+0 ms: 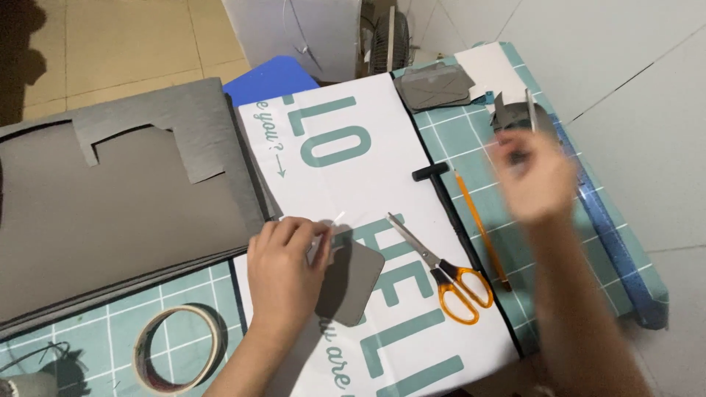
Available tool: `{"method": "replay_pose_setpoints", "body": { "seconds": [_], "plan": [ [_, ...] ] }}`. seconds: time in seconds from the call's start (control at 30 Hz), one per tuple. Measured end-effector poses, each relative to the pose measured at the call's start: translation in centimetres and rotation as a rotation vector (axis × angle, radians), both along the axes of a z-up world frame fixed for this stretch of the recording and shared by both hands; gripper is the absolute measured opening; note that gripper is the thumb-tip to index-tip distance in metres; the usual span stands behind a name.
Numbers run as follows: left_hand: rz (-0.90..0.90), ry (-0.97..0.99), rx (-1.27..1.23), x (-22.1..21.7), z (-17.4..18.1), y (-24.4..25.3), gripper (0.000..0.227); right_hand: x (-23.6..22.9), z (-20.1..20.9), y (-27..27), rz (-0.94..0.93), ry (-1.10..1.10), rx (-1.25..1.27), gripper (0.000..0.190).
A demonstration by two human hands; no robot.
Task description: Cutting a small piece of grey material and hand-stitching it with a needle and thread
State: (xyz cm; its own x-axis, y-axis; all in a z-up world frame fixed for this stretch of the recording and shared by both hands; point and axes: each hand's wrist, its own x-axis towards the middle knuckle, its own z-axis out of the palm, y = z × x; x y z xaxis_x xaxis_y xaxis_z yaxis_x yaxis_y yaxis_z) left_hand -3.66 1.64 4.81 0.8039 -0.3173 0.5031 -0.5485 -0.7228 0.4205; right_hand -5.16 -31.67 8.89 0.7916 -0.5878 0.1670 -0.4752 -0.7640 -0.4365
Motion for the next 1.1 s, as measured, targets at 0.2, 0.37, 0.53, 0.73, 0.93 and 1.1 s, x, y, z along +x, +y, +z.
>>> {"method": "replay_pose_setpoints", "body": {
  "seconds": [0.2,0.37,0.53,0.73,0.93,1.1],
  "plan": [
    [0.137,-0.147,0.193,-0.2,-1.1,0.5,0.009,1.2,-3.9,-7.4,-0.027,0.116,-0.409,0.062],
    [0.144,-0.121,0.253,-0.5,-1.7,0.6,0.01,1.8,-5.7,-8.3,-0.013,0.131,-0.444,0.06],
    [0.144,-0.105,0.252,-0.6,-0.7,0.9,0.016,1.0,-6.5,-10.3,-0.001,0.07,-0.522,0.05],
    [-0.018,0.325,0.053,-0.3,3.1,3.8,0.029,-0.4,-0.4,-2.0,0.136,0.054,-0.493,0.048],
    [-0.05,0.353,-0.314,-0.8,4.6,3.9,0.025,-0.6,5.9,11.3,0.657,0.276,0.662,0.035],
    [-0.315,0.559,-0.726,-1.5,4.7,3.3,0.029,0.0,4.9,15.3,0.458,0.352,0.949,0.03]
  ]
}}
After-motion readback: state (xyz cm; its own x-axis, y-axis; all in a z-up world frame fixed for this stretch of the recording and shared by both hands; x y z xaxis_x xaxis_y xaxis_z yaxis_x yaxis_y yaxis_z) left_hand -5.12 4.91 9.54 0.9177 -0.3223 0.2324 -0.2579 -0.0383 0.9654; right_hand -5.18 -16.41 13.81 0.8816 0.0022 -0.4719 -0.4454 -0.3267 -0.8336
